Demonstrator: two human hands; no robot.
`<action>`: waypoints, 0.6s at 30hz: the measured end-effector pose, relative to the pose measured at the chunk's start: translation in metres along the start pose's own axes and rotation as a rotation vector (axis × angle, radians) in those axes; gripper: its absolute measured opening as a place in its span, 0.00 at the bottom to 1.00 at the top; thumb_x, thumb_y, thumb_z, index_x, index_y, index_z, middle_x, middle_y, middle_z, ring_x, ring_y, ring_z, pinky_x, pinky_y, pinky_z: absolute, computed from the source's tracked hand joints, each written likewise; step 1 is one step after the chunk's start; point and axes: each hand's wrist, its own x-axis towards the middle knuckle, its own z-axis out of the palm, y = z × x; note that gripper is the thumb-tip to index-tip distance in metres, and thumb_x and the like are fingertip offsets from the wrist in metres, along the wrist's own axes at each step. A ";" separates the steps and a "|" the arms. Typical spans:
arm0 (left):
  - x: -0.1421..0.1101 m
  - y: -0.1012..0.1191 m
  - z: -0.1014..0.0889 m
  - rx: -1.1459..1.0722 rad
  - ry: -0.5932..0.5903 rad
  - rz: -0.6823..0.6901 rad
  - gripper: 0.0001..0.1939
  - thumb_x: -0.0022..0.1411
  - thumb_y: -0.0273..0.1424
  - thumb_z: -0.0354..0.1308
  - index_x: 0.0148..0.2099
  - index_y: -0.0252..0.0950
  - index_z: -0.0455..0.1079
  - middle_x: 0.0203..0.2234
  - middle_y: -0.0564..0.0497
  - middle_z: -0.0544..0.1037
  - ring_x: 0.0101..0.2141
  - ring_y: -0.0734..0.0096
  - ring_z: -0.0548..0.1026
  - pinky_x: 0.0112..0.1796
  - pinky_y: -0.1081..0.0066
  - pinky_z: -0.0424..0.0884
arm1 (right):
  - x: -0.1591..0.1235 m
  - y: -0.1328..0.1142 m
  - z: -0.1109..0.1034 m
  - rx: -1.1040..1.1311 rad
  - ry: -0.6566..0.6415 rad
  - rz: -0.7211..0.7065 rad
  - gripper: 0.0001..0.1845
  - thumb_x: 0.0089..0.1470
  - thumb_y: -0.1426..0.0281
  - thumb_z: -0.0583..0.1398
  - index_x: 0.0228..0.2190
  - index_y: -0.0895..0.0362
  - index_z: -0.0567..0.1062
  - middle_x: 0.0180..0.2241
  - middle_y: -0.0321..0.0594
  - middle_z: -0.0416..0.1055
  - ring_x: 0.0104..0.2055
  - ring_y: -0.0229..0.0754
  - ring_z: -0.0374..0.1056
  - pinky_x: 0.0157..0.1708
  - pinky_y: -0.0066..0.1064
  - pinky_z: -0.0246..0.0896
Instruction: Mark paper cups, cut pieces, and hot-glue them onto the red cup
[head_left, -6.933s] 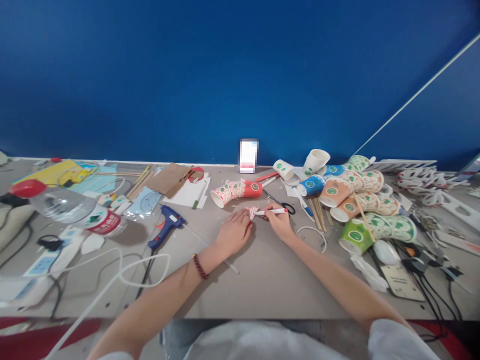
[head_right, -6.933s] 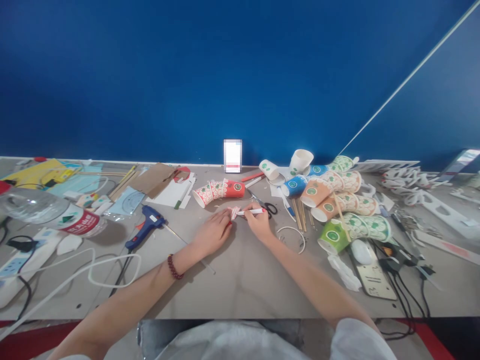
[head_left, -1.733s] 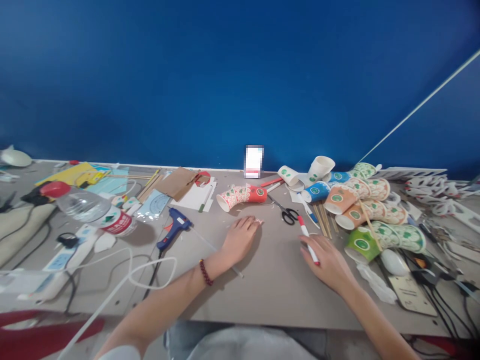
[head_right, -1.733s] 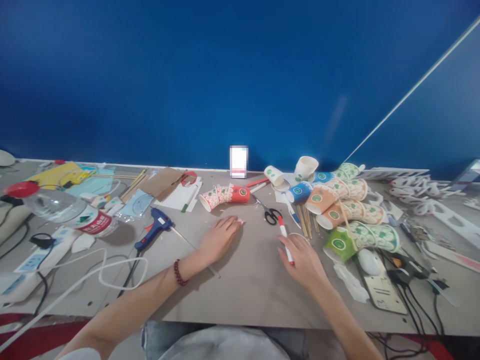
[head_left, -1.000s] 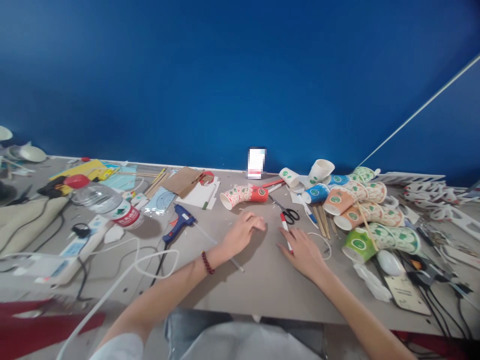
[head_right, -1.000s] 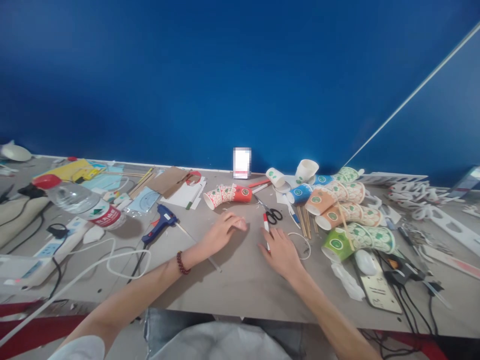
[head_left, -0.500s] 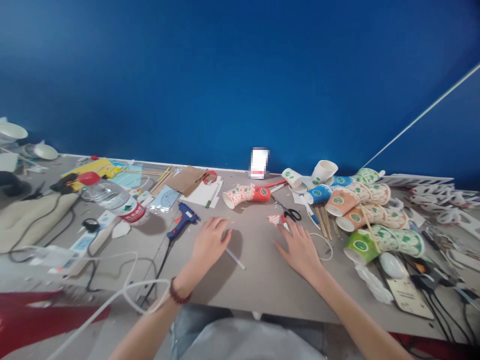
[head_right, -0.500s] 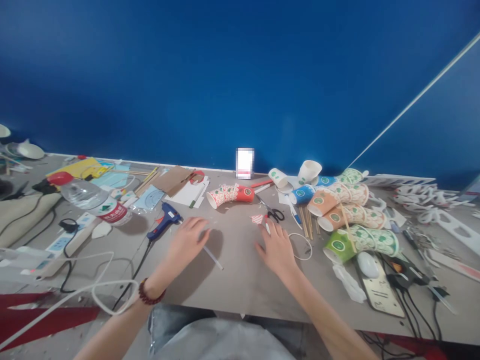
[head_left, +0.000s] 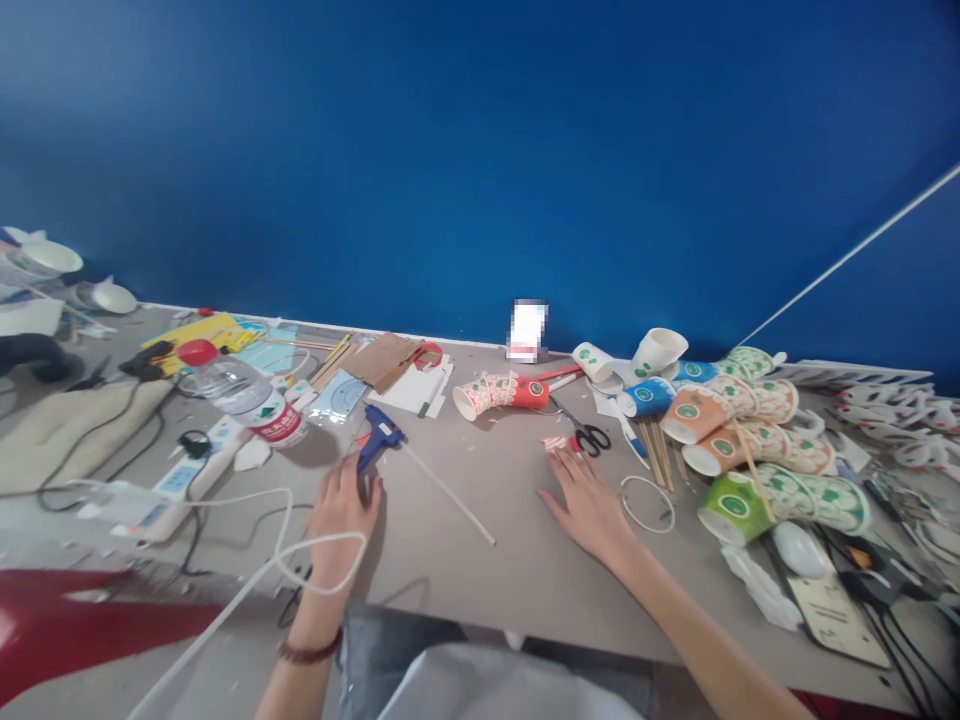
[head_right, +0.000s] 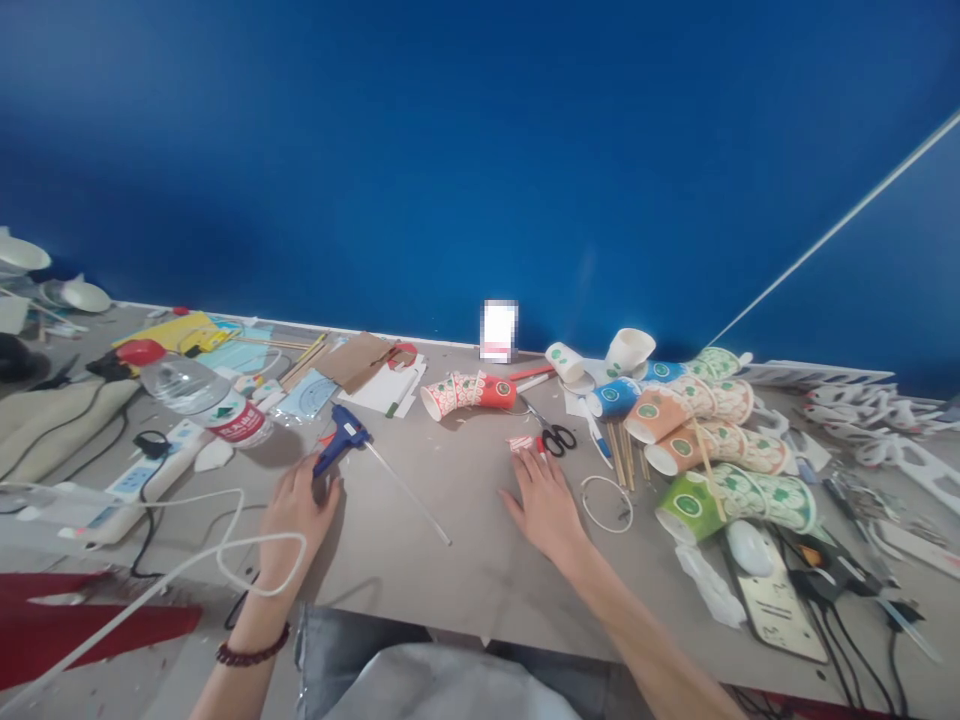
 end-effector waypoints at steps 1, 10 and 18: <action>-0.001 0.000 0.001 -0.004 0.010 -0.019 0.22 0.63 0.37 0.49 0.56 0.31 0.61 0.48 0.38 0.72 0.49 0.52 0.69 0.47 0.58 0.67 | 0.000 -0.001 0.000 -0.002 0.000 0.004 0.28 0.61 0.58 0.49 0.55 0.65 0.66 0.58 0.53 0.62 0.61 0.52 0.57 0.62 0.45 0.44; -0.001 -0.002 0.002 0.001 0.005 -0.025 0.18 0.63 0.34 0.49 0.52 0.33 0.65 0.47 0.40 0.72 0.48 0.53 0.69 0.48 0.58 0.67 | -0.001 -0.006 0.000 0.012 0.011 0.032 0.27 0.60 0.61 0.50 0.55 0.65 0.66 0.58 0.52 0.62 0.61 0.51 0.57 0.63 0.45 0.44; -0.003 -0.005 0.004 0.039 -0.008 -0.024 0.18 0.62 0.33 0.49 0.53 0.34 0.65 0.48 0.40 0.71 0.48 0.53 0.69 0.47 0.58 0.67 | -0.002 -0.009 0.002 0.023 0.043 0.027 0.26 0.61 0.63 0.49 0.55 0.64 0.65 0.58 0.53 0.63 0.61 0.52 0.56 0.63 0.48 0.41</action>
